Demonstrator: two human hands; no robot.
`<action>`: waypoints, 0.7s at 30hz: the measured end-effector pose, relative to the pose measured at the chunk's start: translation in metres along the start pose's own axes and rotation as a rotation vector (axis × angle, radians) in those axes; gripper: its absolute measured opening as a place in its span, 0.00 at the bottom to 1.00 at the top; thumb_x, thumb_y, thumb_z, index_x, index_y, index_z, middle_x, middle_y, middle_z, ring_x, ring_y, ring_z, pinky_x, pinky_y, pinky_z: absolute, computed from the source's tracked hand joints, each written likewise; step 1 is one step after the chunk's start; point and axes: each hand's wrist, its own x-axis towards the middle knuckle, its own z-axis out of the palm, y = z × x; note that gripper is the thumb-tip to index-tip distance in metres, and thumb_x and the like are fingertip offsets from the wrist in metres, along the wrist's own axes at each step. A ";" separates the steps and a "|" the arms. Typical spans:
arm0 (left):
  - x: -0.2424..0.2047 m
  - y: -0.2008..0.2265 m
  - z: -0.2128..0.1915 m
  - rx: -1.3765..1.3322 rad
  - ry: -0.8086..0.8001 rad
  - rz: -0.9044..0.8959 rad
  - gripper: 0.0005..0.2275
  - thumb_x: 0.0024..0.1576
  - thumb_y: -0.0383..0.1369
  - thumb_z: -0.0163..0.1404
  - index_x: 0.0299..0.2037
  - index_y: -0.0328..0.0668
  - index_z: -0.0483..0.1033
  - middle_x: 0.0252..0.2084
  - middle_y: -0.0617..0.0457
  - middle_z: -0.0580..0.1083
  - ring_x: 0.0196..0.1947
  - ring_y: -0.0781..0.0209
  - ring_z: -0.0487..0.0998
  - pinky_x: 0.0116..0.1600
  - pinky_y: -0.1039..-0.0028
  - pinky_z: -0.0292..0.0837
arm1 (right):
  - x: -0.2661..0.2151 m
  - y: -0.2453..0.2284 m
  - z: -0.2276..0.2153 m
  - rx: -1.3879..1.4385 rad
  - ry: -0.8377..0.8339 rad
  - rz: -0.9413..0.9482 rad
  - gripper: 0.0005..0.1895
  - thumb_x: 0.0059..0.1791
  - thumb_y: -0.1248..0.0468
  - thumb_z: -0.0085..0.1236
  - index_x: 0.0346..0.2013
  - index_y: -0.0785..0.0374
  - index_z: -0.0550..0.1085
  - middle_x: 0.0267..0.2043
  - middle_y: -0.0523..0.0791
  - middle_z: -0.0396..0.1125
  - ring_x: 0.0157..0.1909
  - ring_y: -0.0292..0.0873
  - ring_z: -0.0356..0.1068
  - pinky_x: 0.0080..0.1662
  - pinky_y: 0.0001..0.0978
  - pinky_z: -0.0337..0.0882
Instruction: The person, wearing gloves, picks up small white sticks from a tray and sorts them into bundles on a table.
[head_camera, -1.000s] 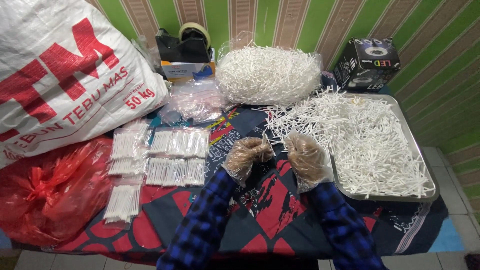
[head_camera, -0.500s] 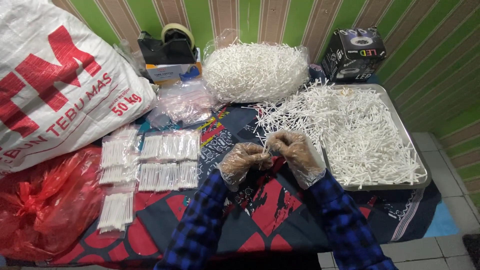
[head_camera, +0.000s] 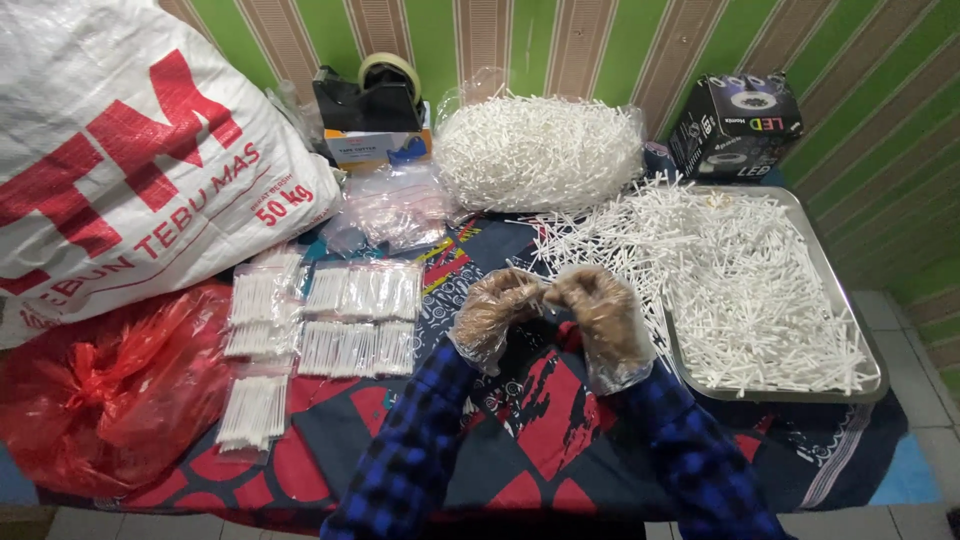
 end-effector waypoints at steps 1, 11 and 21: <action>-0.004 0.006 0.005 -0.005 0.017 0.015 0.15 0.51 0.23 0.64 0.46 0.25 0.78 0.38 0.33 0.78 0.35 0.44 0.83 0.40 0.57 0.84 | 0.000 0.007 0.004 -0.117 0.007 -0.005 0.03 0.48 0.69 0.63 0.35 0.65 0.77 0.31 0.53 0.77 0.35 0.44 0.79 0.40 0.36 0.79; -0.012 0.013 0.014 0.169 0.087 0.097 0.11 0.49 0.25 0.65 0.41 0.33 0.83 0.33 0.42 0.80 0.31 0.57 0.82 0.38 0.70 0.83 | 0.026 0.105 -0.011 -0.749 0.065 -0.312 0.06 0.48 0.55 0.68 0.38 0.43 0.81 0.34 0.37 0.78 0.40 0.38 0.79 0.42 0.27 0.78; -0.020 0.021 0.013 0.884 -0.026 0.060 0.07 0.56 0.36 0.56 0.41 0.62 0.85 0.37 0.61 0.81 0.41 0.61 0.82 0.49 0.74 0.75 | 0.025 0.069 -0.019 -0.931 -0.005 -1.017 0.13 0.48 0.60 0.64 0.47 0.52 0.82 0.43 0.47 0.77 0.45 0.51 0.77 0.44 0.40 0.79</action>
